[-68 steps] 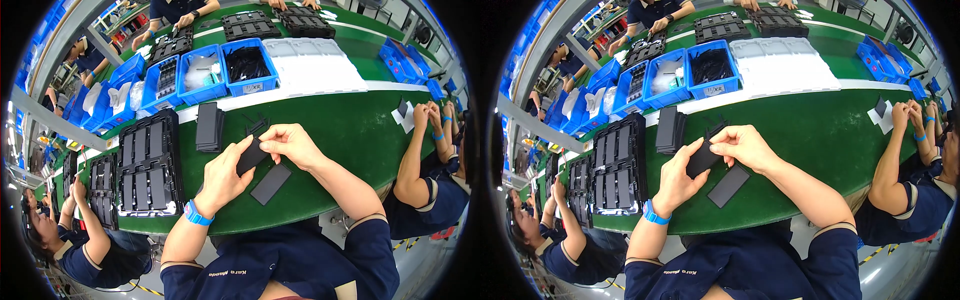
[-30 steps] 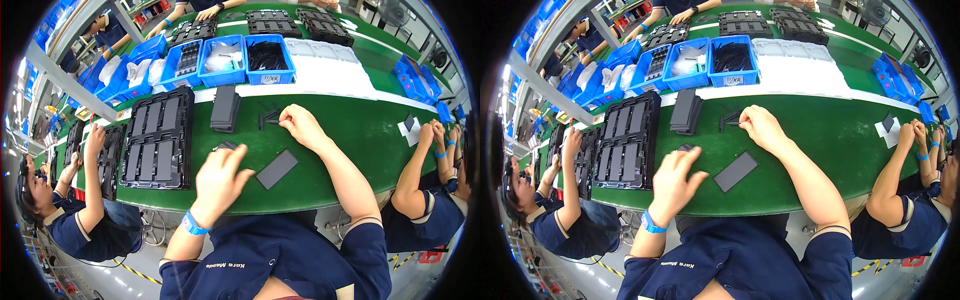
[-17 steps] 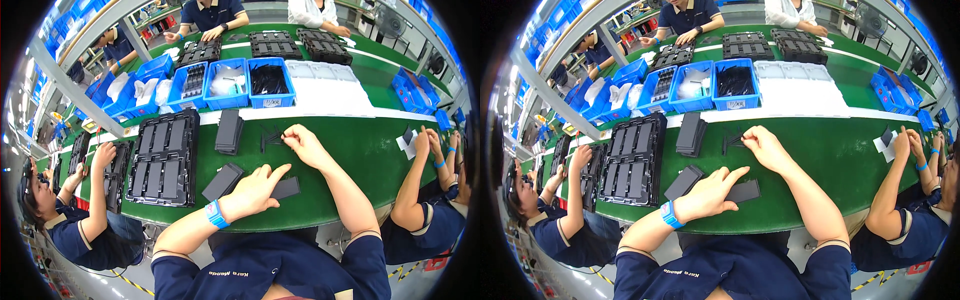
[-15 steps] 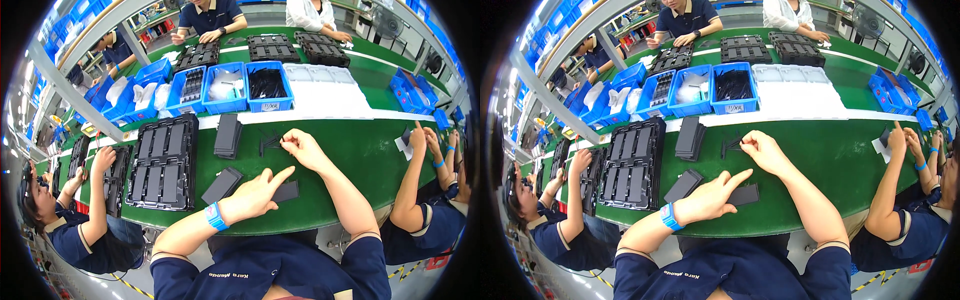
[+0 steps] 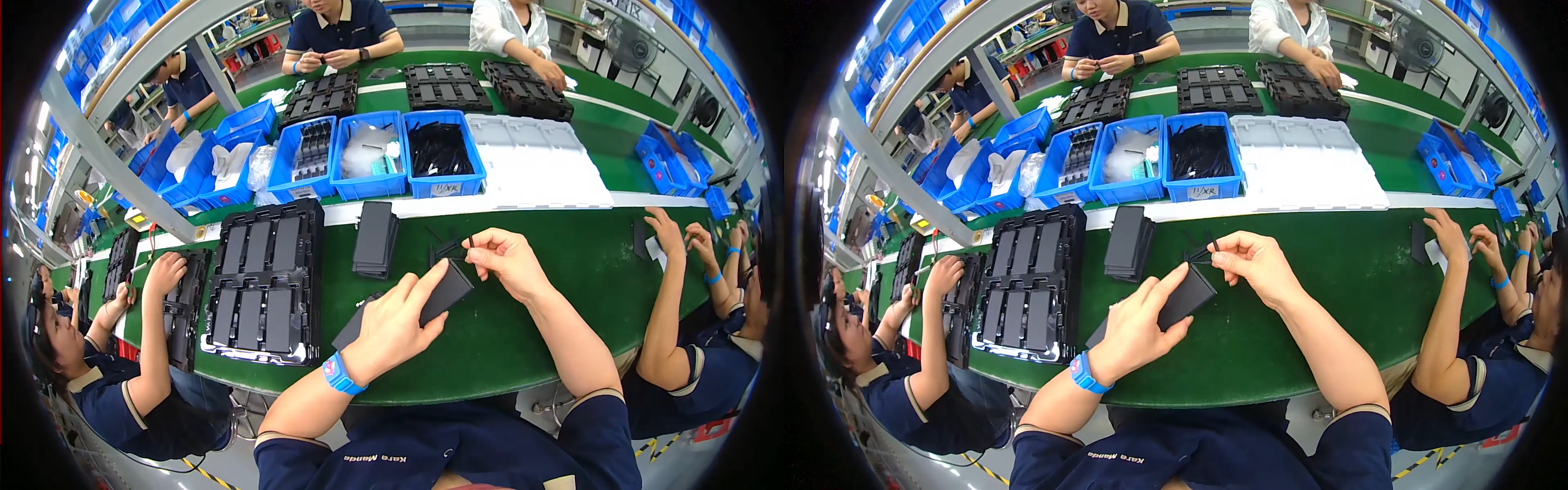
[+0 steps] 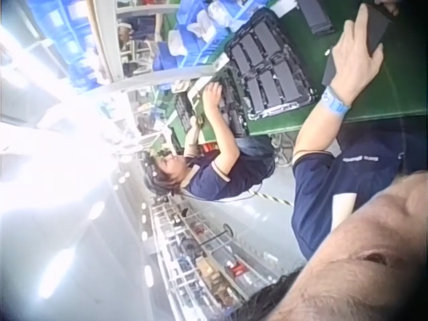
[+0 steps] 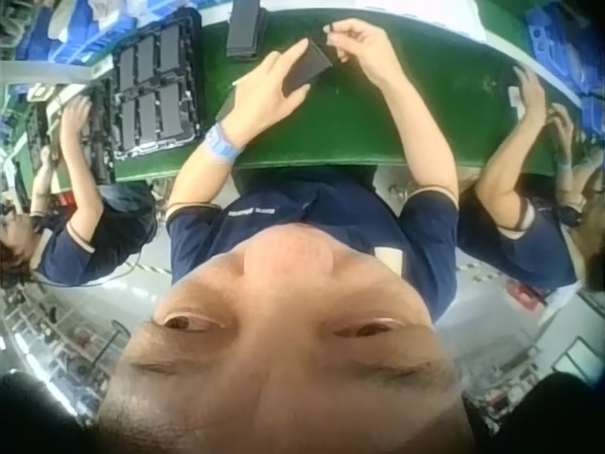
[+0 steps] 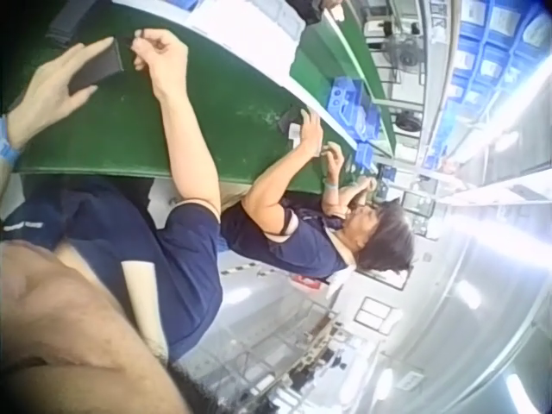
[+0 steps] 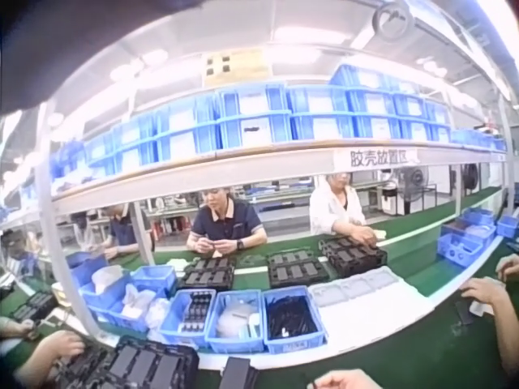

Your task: The person assembles internal components and wires into black plastic housings by hand.

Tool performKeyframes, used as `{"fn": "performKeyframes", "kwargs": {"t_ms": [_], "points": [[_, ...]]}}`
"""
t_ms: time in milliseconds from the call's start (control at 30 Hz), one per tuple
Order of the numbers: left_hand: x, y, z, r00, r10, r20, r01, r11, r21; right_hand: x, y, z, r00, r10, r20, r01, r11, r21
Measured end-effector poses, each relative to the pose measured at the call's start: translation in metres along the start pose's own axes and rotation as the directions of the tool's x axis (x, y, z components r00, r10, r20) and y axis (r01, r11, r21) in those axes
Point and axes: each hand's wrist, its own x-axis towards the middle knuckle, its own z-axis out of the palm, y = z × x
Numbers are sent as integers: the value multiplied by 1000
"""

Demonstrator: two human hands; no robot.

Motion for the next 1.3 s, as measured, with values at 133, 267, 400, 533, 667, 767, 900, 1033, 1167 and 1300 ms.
{"fn": "performKeyframes", "kwargs": {"t_ms": [133, 267, 400, 533, 667, 767, 900, 1033, 1167, 1300], "points": [[5, -7, 3, 994, 20, -111, -12, 998, 66, 1, 3, -1, 999, -34, 23, 33, 997, 69], [7, -11, 8, 979, 45, -197, -26, 995, 97, 0, -2, 9, 998, 18, 56, -15, 999, -46], [8, -14, 13, 970, 96, -224, -70, 990, 122, -5, 1, 14, 998, 7, 69, 0, 995, -104], [8, -15, 16, 970, 101, -220, -77, 990, 119, -8, -1, 15, 997, 41, 67, -25, 976, -216], [6, -15, 16, 966, 128, -224, -105, 988, 111, -11, -3, 15, 996, 47, 82, -28, 977, -211], [5, -16, 16, 967, 136, -216, -116, 988, 106, -12, -6, 15, 993, 58, 101, -36, 978, -207], [6, -17, 15, 965, 173, -196, -152, 981, 116, -11, -5, 12, 987, 113, 113, -86, 971, -221], [5, -17, 15, 965, 176, -193, -160, 982, 98, -11, -5, 13, 985, 123, 124, -98, 977, -190], [6, -15, 14, 966, 166, -198, -162, 986, 38, -10, -2, 11, 977, 128, 170, -111, 988, -105], [9, -13, 9, 964, 120, -239, -138, 988, -62, -9, -3, 11, 959, 64, 275, -56, 998, -35]]}}
